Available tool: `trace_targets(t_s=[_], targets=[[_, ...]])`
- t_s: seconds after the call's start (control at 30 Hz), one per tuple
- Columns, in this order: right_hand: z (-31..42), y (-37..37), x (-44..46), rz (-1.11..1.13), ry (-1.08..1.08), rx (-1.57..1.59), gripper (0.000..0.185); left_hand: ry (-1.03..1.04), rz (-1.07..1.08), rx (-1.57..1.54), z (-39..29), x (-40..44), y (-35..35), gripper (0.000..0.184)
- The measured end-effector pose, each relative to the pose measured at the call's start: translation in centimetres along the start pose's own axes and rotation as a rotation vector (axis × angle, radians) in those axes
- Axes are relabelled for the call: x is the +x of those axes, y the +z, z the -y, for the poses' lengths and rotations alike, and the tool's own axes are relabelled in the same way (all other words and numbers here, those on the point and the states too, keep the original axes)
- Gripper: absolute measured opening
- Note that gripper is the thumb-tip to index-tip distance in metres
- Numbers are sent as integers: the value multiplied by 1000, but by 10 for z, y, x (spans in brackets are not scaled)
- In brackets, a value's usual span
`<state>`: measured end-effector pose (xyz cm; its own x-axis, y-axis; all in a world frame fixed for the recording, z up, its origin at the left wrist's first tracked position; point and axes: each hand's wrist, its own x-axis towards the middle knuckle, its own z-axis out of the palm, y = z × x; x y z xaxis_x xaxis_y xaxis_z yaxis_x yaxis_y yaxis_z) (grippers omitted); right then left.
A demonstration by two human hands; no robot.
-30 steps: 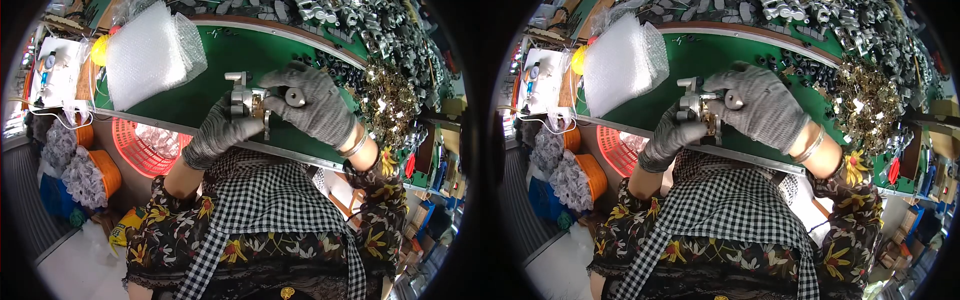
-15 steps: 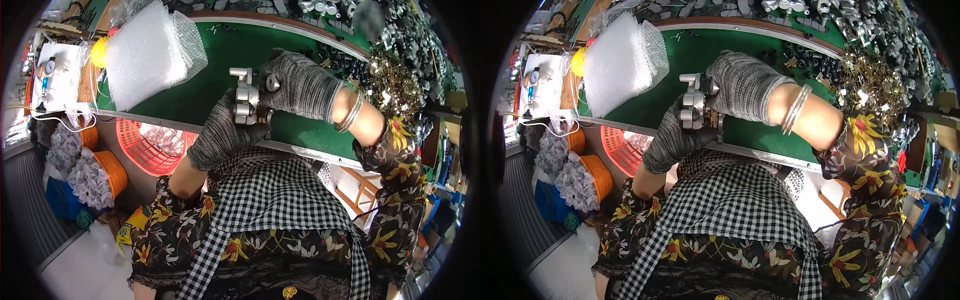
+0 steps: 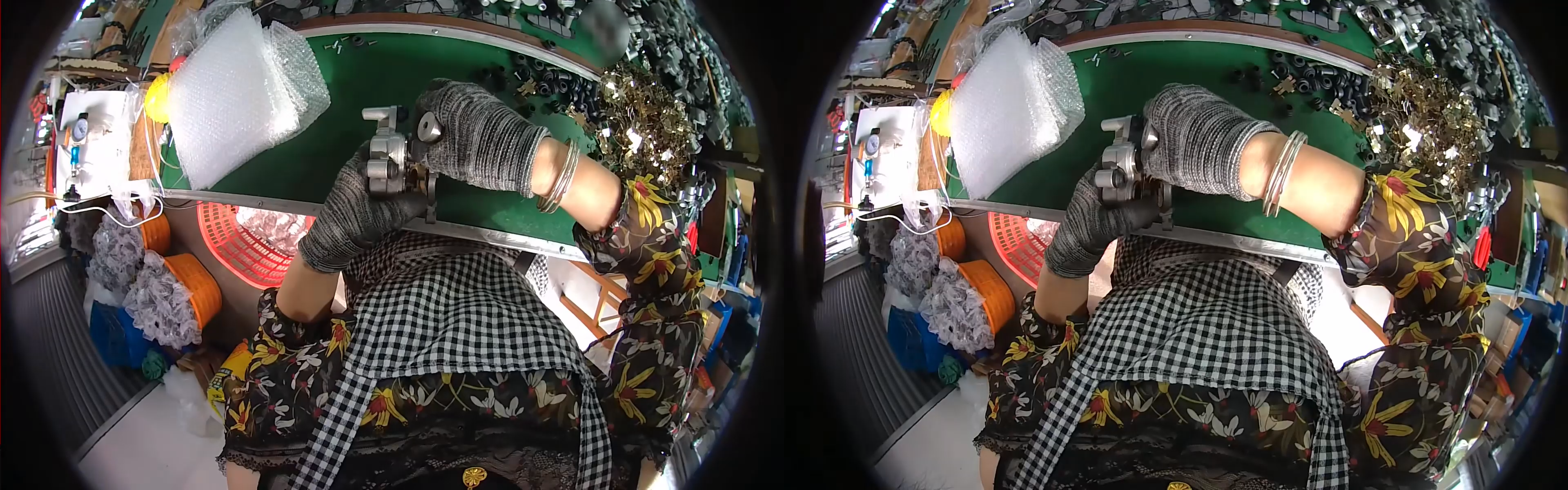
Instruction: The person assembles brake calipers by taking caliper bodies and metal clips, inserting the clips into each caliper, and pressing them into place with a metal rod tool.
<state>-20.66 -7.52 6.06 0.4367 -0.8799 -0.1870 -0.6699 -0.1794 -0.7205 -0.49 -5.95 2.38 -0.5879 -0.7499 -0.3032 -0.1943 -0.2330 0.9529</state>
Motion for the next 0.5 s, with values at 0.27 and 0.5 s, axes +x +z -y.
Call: trace_targets(t_s=[0.27,0.5], targets=[[3,1,-2,-69,-18,-2,23,38,-65,45,1,-1,3,58],[5,13,-1,-203,-152,-119,29,106,-147,158,11,-5,1,61]])
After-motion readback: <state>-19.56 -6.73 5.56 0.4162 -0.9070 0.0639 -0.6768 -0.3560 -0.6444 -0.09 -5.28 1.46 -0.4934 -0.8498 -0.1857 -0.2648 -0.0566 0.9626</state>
